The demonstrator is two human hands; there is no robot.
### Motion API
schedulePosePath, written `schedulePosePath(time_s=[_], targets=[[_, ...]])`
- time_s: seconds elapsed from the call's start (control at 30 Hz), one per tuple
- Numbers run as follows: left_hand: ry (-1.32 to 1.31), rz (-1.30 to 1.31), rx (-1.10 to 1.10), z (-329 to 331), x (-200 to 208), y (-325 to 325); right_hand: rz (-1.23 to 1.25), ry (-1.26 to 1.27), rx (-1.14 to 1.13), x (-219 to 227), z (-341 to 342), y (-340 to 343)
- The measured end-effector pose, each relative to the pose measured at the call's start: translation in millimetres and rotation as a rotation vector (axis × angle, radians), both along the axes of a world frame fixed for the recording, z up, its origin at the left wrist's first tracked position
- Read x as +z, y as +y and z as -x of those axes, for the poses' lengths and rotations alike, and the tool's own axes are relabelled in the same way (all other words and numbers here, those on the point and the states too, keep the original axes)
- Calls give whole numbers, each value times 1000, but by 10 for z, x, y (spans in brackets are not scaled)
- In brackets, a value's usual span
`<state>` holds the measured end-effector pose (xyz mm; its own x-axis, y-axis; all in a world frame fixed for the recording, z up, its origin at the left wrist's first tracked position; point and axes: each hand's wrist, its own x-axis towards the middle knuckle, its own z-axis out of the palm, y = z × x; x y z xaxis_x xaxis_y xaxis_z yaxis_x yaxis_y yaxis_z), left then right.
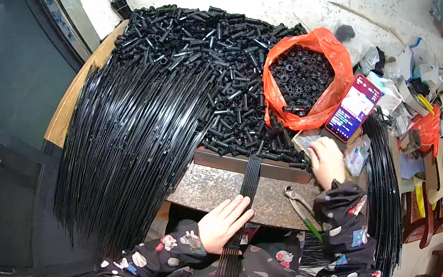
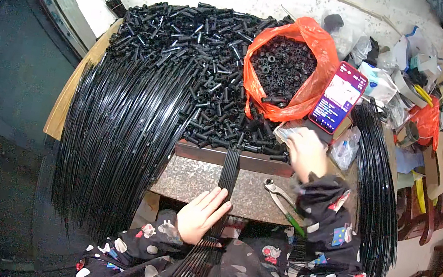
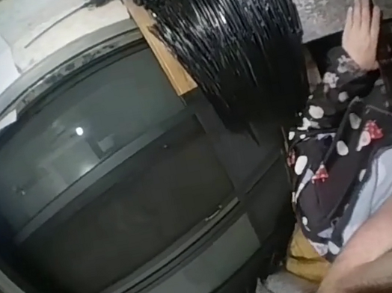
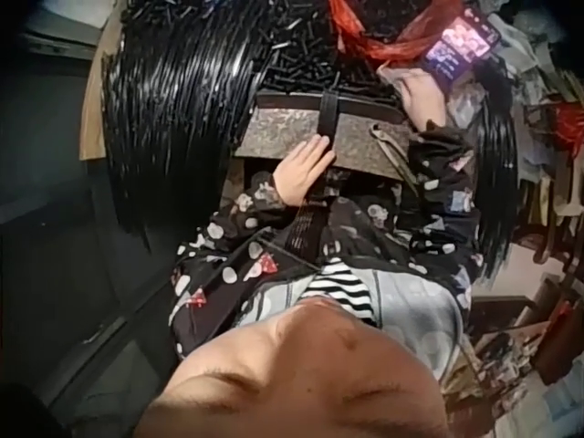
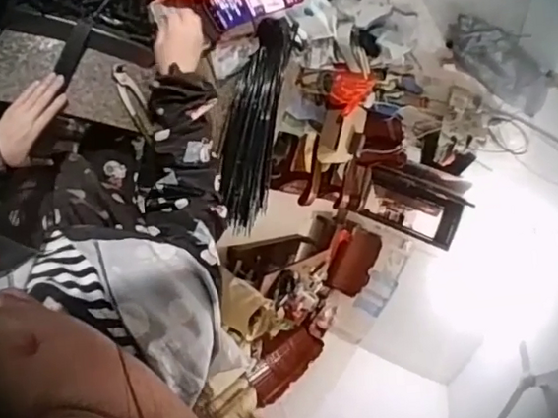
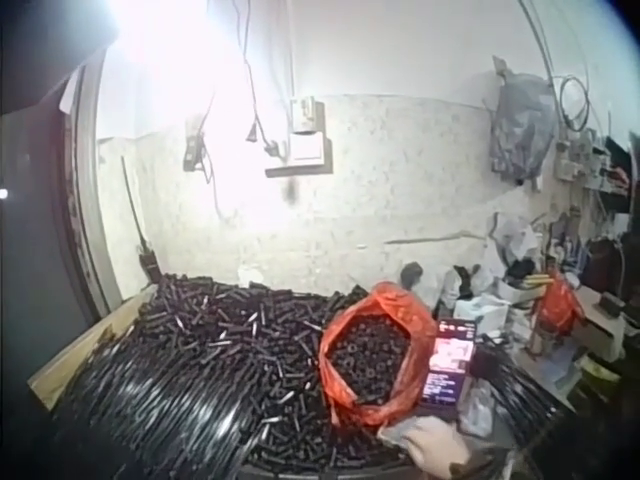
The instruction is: Assemble black electrical cables with connectors using a manual tool at a factory workbench.
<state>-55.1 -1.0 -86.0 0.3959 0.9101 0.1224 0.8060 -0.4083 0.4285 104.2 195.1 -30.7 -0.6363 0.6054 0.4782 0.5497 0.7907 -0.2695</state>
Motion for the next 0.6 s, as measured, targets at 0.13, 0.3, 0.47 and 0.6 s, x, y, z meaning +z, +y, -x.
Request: schedulePosePath(time_s=[0.13, 0.3, 0.47, 0.6], targets=[[36, -20, 1, 3, 30, 25, 234, -18, 263, -234, 258, -187], [12, 11, -11, -15, 22, 49, 281, -143, 151, -343, 331, -251], [36, -20, -22, -42, 31, 69, 297, -175, 140, -264, 295, -249], [34, 8, -8, -4, 33, 29, 314, -126, 160, -301, 382, -281]])
